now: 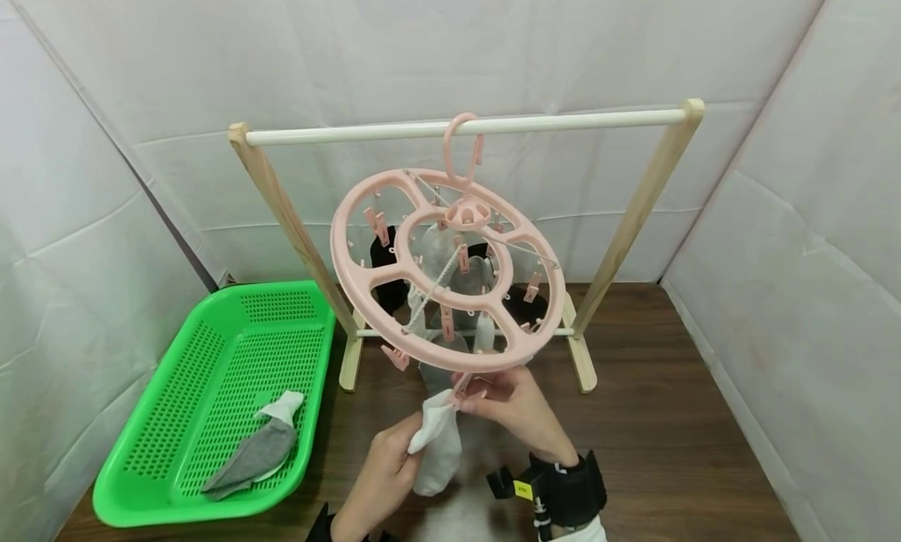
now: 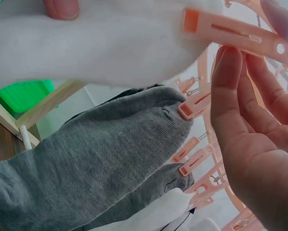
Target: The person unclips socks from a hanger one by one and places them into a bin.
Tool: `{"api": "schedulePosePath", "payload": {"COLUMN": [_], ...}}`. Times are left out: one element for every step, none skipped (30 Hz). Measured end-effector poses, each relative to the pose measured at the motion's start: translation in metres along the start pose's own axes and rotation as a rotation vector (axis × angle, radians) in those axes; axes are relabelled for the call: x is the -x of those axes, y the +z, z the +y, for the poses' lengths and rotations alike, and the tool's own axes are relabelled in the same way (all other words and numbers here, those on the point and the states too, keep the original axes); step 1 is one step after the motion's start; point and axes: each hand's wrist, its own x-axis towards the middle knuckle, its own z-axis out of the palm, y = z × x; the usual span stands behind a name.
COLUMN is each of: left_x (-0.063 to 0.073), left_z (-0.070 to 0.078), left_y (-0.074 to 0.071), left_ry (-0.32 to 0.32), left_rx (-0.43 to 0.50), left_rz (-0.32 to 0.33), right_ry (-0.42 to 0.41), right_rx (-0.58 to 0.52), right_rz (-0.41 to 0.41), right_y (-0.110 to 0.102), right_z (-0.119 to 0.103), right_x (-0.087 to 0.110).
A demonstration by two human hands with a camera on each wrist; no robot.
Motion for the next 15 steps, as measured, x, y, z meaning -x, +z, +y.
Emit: {"api": "schedulePosePath", "payload": {"left_x": [0.0000, -0.0002, -0.0003, -0.0003, -0.0001, 0.0001, 0.0005, 0.0012, 0.0022, 0.0032, 0.0041, 0.0051, 0.0061, 0.0070, 0.0076], "left_z": [-0.0001, -0.0002, -0.0003, -0.0004, -0.0003, -0.0004, -0.0006, -0.0008, -0.0012, -0.0016, -0.0020, -0.0027, -0.0032, -0.0038, -0.0045], "left_y": [0.0001, 0.0002, 0.0003, 0.0004, 0.0004, 0.0004, 0.0004, 0.0005, 0.0006, 0.0008, 0.0010, 0.0012, 0.0015, 0.0017, 0.0019], "left_ry": [0.005, 0.011, 0.014, 0.018, 0.019, 0.018, 0.020, 0.021, 0.025, 0.030, 0.035, 0.043, 0.049, 0.053, 0.058], "left_rx": [-0.002, -0.005, -0.004, -0.004, 0.001, 0.003, 0.002, 0.005, 0.004, 0.001, -0.002, -0.010, -0.011, -0.012, -0.017], "left_rz": [0.006, 0.012, 0.017, 0.022, 0.025, 0.028, 0.031, 0.034, 0.038, 0.042, 0.045, 0.050, 0.054, 0.058, 0.062], "right_ry": [-0.002, 0.005, 0.010, 0.006, 0.006, -0.007, -0.026, -0.040, -0.061, -0.079, -0.097, -0.112, -0.119, -0.123, -0.127], "right_rx": [0.016, 0.032, 0.046, 0.054, 0.056, 0.062, 0.060, 0.043, 0.022, -0.001, -0.019, -0.038, -0.057, -0.069, -0.070], "right_rz": [0.009, 0.025, 0.041, 0.050, 0.060, 0.064, 0.069, 0.074, 0.078, 0.086, 0.097, 0.107, 0.120, 0.131, 0.141], "right_y": [0.0001, 0.0005, 0.0009, 0.0012, 0.0017, 0.0020, 0.0024, 0.0030, 0.0034, 0.0040, 0.0046, 0.0050, 0.0055, 0.0058, 0.0062], "right_z": [0.0000, -0.0003, -0.0002, -0.0001, -0.0001, 0.0002, 0.0005, 0.0007, 0.0010, 0.0012, 0.0014, 0.0016, 0.0016, 0.0017, 0.0017], "right_x": [-0.0008, -0.0014, -0.0021, -0.0026, -0.0030, -0.0033, -0.0034, -0.0035, -0.0036, -0.0036, -0.0037, -0.0037, -0.0036, -0.0035, -0.0035]}}
